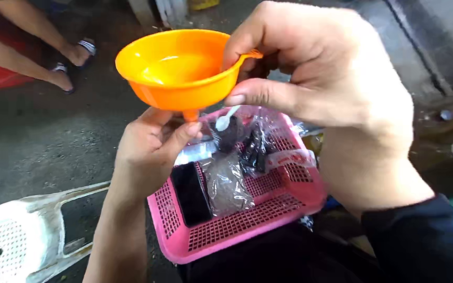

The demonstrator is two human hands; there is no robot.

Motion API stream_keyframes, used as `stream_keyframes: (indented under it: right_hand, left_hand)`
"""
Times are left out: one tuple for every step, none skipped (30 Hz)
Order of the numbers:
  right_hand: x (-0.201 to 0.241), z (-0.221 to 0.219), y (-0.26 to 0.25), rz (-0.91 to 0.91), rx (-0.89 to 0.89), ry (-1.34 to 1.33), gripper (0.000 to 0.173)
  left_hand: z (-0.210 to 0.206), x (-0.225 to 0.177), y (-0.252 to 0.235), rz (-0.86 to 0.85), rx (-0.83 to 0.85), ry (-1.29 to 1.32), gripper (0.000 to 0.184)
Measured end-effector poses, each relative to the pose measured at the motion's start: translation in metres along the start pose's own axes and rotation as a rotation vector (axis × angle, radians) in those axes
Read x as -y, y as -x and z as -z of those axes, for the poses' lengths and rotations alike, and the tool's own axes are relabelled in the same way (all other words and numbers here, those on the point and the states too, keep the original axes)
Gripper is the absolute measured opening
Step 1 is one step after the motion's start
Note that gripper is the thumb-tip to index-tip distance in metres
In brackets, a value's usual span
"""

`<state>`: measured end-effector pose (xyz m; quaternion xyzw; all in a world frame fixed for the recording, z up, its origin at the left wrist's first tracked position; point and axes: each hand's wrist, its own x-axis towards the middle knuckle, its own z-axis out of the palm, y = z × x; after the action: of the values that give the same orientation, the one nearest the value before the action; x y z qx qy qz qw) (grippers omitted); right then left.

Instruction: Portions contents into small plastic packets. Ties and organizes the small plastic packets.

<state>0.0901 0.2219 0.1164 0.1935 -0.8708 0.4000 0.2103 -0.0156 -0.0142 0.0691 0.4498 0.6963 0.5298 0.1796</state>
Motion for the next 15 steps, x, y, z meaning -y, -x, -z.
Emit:
stream_keyframes:
  right_hand:
    - [-0.002,0.004,0.008,-0.007,-0.018,0.012,0.027]
    - [-0.003,0.010,0.017,-0.022,-0.026,0.032,0.025]
    - [-0.004,0.016,0.028,-0.046,-0.030,0.049,0.025]
    - [-0.004,0.025,0.041,-0.079,-0.028,0.055,0.025]
    - [-0.004,0.033,0.056,-0.122,-0.028,0.044,0.024]
    - [-0.003,0.041,0.072,-0.180,-0.013,0.044,0.024]
    - [-0.001,0.047,0.087,-0.246,0.021,0.051,0.025]
    - [0.001,0.049,0.101,-0.310,0.070,0.068,0.025]
    - [0.001,0.045,0.114,-0.366,0.129,0.093,0.023]
    - [-0.001,0.038,0.124,-0.433,0.194,0.099,0.020]
    - [-0.005,0.029,0.134,-0.506,0.261,0.078,0.017]
    - [-0.011,0.018,0.143,-0.583,0.337,0.050,0.016]
    - [-0.017,0.008,0.150,-0.651,0.410,0.019,0.017]
    - [-0.022,-0.001,0.155,-0.704,0.483,0.003,0.018]
    - [-0.025,-0.008,0.158,-0.752,0.537,-0.002,0.018]
  left_hand:
    - [-0.004,0.004,0.002,-0.012,0.019,0.028,0.017]
    - [-0.005,0.008,0.004,-0.019,0.044,0.056,0.016]
    - [-0.006,0.011,0.005,-0.026,0.068,0.070,0.016]
    - [-0.006,0.013,0.006,-0.032,0.086,0.069,0.014]
    - [-0.006,0.015,0.007,-0.035,0.095,0.067,0.013]
    - [-0.005,0.017,0.007,-0.036,0.093,0.065,0.012]
    - [-0.005,0.018,0.007,-0.039,0.084,0.078,0.011]
    - [-0.005,0.019,0.007,-0.042,0.068,0.110,0.010]
    - [-0.006,0.021,0.009,-0.048,0.047,0.166,0.010]
    - [-0.007,0.023,0.010,-0.050,0.028,0.219,0.009]
    - [-0.008,0.025,0.011,-0.046,0.010,0.265,0.008]
    - [-0.010,0.027,0.013,-0.035,-0.002,0.299,0.007]
    - [-0.012,0.029,0.013,-0.019,-0.007,0.318,0.007]
    - [-0.012,0.030,0.014,0.001,-0.008,0.322,0.007]
    - [-0.013,0.030,0.015,0.021,-0.009,0.322,0.008]
